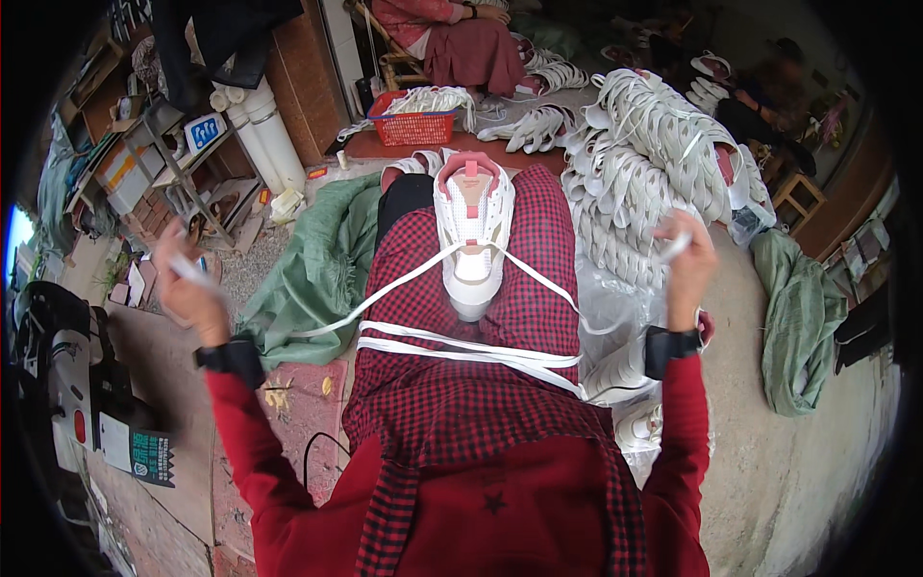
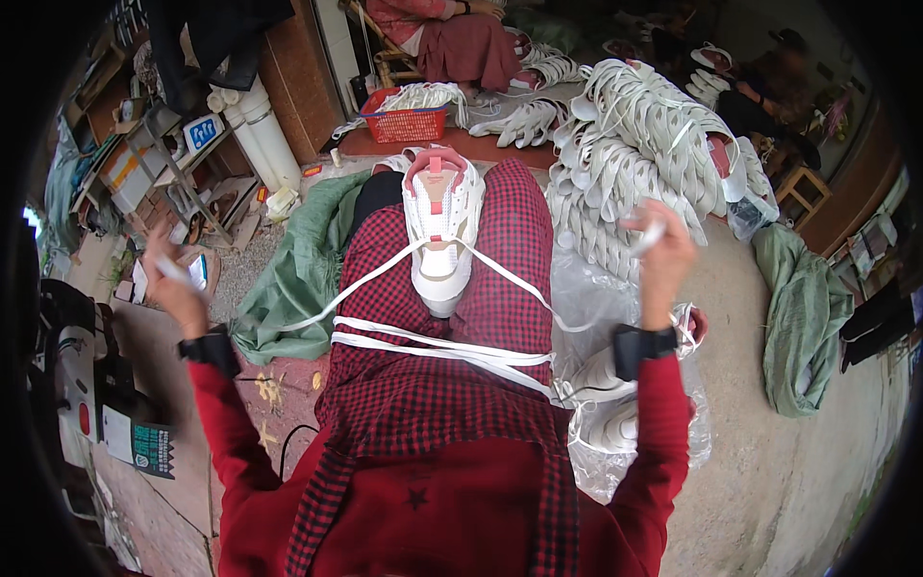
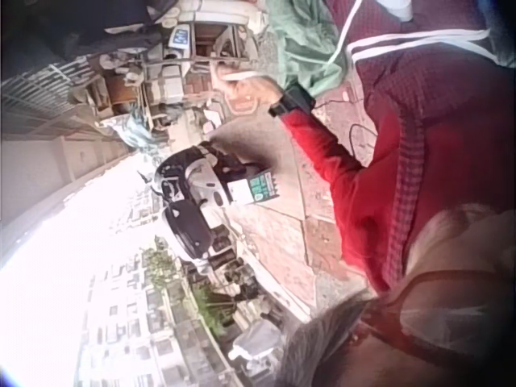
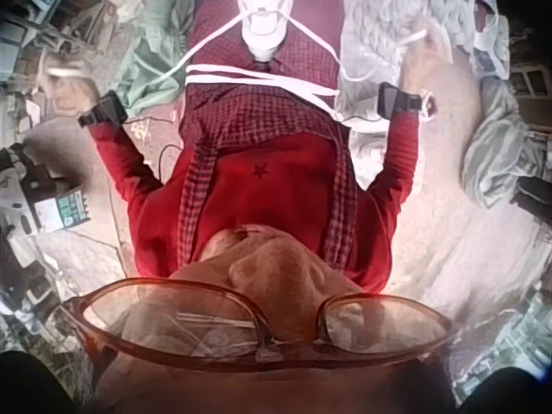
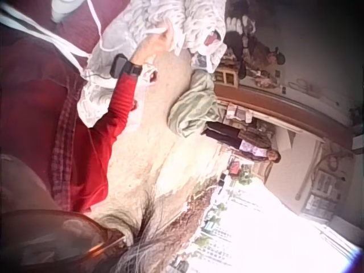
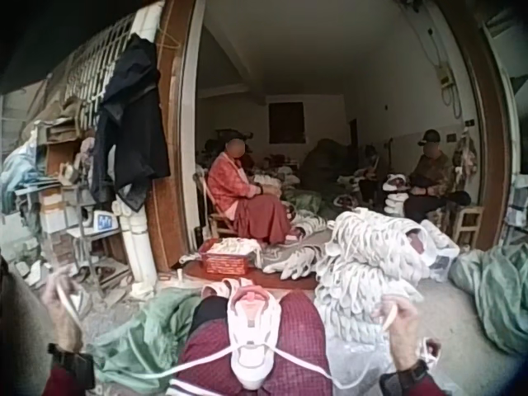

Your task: Lacing white and pink athletic shoes by hand.

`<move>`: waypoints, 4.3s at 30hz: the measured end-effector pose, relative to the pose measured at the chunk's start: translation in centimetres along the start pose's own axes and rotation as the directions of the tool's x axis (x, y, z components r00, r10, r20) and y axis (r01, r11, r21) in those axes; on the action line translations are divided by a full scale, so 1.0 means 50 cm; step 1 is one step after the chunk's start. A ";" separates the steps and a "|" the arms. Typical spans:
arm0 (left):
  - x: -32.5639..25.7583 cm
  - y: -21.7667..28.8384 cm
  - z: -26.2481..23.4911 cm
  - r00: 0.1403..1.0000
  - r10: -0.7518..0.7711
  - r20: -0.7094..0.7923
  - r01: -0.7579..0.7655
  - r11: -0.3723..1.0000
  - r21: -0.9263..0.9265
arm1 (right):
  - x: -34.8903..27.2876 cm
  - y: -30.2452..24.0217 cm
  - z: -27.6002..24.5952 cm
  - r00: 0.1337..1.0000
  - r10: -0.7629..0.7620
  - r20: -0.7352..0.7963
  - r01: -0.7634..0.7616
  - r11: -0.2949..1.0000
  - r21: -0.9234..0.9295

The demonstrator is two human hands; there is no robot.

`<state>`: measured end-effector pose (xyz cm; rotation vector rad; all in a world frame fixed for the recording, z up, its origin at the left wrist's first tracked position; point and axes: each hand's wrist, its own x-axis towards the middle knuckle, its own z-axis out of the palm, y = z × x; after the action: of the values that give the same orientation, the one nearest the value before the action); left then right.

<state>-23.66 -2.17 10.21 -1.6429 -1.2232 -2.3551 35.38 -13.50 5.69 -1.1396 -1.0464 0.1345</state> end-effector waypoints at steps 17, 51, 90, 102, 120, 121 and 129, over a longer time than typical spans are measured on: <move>-0.360 0.058 0.348 0.555 -0.225 0.801 0.588 0.787 -0.187 | -0.108 0.035 0.325 0.870 0.077 0.487 -0.080 0.997 -0.014; -0.391 0.061 0.345 0.628 -0.341 0.700 0.650 0.724 -0.230 | 0.007 -0.066 0.344 0.497 -0.106 0.861 0.455 0.877 -0.154; -0.188 0.050 0.380 0.002 0.513 0.859 -0.454 0.765 -0.456 | 0.000 -0.038 0.469 0.242 -0.175 0.954 0.519 0.855 0.025; -0.206 0.018 0.390 0.002 0.613 0.790 -0.522 0.674 -0.522 | -0.008 -0.027 0.472 0.262 -0.134 0.956 0.582 0.812 -0.046; -0.188 0.050 0.397 0.172 0.467 0.867 -0.313 0.861 -0.402 | 0.159 -0.153 0.324 0.491 -0.176 0.853 0.629 0.750 -0.207; -0.185 0.073 0.406 0.317 0.446 0.837 -0.267 0.889 -0.373 | 0.143 -0.167 0.321 0.442 -0.222 0.869 0.651 0.746 -0.140; -0.180 0.155 0.470 0.125 0.027 0.992 0.528 0.844 -0.090 | 0.111 -0.178 0.336 0.465 -0.235 0.854 0.528 0.848 -0.055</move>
<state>2.11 3.05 10.75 -3.7845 -1.0276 -1.3982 22.52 -3.08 16.53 -1.0809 -2.2544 0.1424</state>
